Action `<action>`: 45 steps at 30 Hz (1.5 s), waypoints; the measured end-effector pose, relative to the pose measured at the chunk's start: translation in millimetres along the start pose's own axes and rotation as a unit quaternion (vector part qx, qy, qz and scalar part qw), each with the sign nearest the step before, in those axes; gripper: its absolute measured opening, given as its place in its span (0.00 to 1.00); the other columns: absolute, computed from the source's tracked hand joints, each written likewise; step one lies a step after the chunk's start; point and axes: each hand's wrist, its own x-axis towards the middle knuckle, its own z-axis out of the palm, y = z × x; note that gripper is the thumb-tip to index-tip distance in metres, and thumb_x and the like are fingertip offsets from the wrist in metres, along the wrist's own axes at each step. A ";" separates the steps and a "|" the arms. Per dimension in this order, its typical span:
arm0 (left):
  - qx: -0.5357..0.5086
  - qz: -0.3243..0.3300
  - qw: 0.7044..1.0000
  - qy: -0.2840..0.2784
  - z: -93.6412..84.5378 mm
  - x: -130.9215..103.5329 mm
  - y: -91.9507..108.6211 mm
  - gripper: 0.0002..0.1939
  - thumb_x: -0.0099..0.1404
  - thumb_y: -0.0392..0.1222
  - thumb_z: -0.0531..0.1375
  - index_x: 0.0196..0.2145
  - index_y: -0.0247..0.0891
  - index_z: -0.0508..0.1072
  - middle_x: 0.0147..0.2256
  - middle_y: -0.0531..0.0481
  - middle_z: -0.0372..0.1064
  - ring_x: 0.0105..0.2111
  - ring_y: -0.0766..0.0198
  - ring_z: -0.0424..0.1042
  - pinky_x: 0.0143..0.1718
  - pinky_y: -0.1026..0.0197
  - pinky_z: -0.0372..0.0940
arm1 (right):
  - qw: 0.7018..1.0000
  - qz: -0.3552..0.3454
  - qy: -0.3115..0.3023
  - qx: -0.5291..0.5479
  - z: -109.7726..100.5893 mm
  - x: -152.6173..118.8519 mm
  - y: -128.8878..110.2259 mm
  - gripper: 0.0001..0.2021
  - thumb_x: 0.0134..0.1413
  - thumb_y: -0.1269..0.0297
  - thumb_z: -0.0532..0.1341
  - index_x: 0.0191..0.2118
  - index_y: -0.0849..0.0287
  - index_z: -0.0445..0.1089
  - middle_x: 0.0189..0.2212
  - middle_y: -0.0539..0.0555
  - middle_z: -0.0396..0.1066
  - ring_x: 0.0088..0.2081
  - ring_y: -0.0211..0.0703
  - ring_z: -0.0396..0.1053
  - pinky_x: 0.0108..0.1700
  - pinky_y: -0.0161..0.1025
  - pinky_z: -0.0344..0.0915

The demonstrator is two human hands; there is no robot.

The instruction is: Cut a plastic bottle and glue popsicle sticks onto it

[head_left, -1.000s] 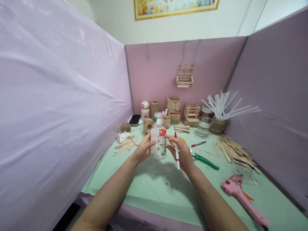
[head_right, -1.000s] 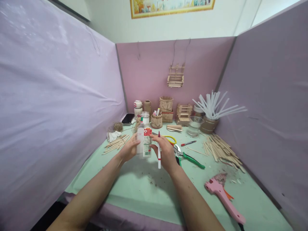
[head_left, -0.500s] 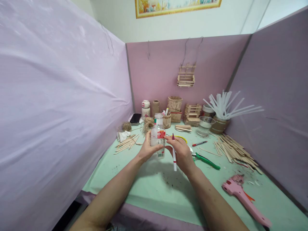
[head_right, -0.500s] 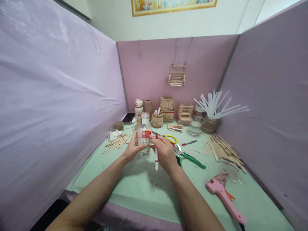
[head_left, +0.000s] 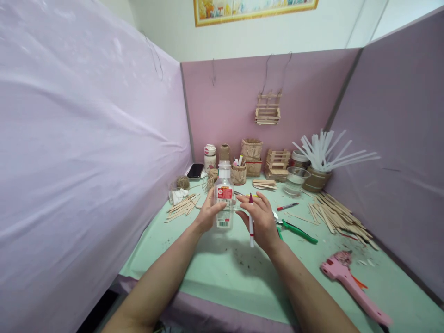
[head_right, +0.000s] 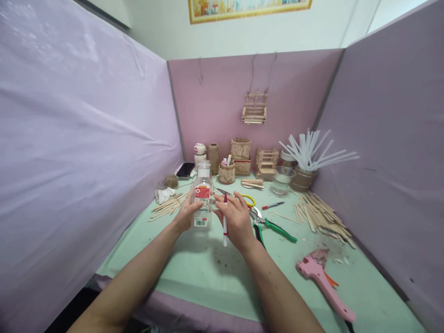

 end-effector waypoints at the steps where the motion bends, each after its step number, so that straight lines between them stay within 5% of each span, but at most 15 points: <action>1: -0.018 -0.020 0.999 -0.023 -1.0 -0.2 0.8 0.38 0.50 0.51 0.72 0.55 0.39 0.62 0.46 0.42 0.74 0.44 0.50 0.76 0.45 0.51 0.69 | 1.000 -0.002 0.006 0.000 -1.1 1.0 -2.1 0.10 0.61 0.72 0.62 0.44 0.51 0.66 0.48 0.55 0.78 0.49 0.46 0.75 0.59 0.57 0.62; 6: -0.060 -0.049 0.992 -0.101 -9.3 -0.4 -1.5 0.51 0.41 0.59 0.74 0.58 0.40 0.61 0.45 0.38 0.75 0.41 0.46 0.78 0.43 0.48 0.70 | 1.000 0.007 0.014 0.005 -7.3 6.6 -12.5 0.10 0.60 0.74 0.62 0.42 0.51 0.66 0.47 0.54 0.79 0.43 0.46 0.75 0.50 0.49 0.66; 13: -0.088 -0.104 0.982 -0.130 -18.6 1.5 -7.4 0.50 0.38 0.63 0.73 0.54 0.36 0.67 0.47 0.34 0.74 0.42 0.44 0.77 0.46 0.44 0.70 | 1.000 0.012 0.015 0.002 -10.2 6.9 -15.5 0.09 0.60 0.72 0.62 0.43 0.51 0.66 0.47 0.56 0.79 0.43 0.47 0.76 0.44 0.47 0.67; 23: -0.077 -0.087 0.984 -0.138 -15.9 1.7 -2.8 0.47 0.39 0.62 0.74 0.52 0.34 0.69 0.46 0.34 0.75 0.43 0.43 0.77 0.46 0.44 0.71 | 0.999 0.024 0.017 0.019 -8.6 6.1 -12.7 0.11 0.60 0.72 0.62 0.46 0.51 0.66 0.48 0.56 0.78 0.43 0.47 0.75 0.45 0.47 0.67; 32: -0.077 -0.068 0.987 -0.120 -18.9 1.4 -7.6 0.51 0.42 0.55 0.75 0.60 0.40 0.59 0.45 0.38 0.76 0.41 0.46 0.79 0.45 0.45 0.72 | 1.000 0.019 -0.012 -0.018 -8.8 5.3 -10.7 0.08 0.62 0.71 0.62 0.44 0.53 0.66 0.47 0.55 0.79 0.45 0.48 0.75 0.46 0.48 0.65; 40: -0.097 -0.121 0.982 -0.108 -20.7 4.0 -3.4 0.40 0.44 0.57 0.74 0.50 0.32 0.71 0.41 0.39 0.78 0.41 0.47 0.78 0.39 0.55 0.72 | 0.988 0.126 0.070 0.058 -0.3 -2.8 -3.4 0.11 0.60 0.68 0.65 0.45 0.52 0.65 0.46 0.56 0.78 0.45 0.48 0.74 0.47 0.49 0.67; 45: -0.124 -0.091 0.986 -0.064 -11.7 4.4 3.1 0.33 0.48 0.48 0.73 0.51 0.37 0.73 0.44 0.43 0.77 0.44 0.53 0.76 0.43 0.57 0.71 | 0.990 0.097 0.042 0.090 0.4 -1.4 -2.7 0.12 0.59 0.69 0.65 0.45 0.50 0.65 0.46 0.54 0.78 0.44 0.49 0.74 0.46 0.49 0.68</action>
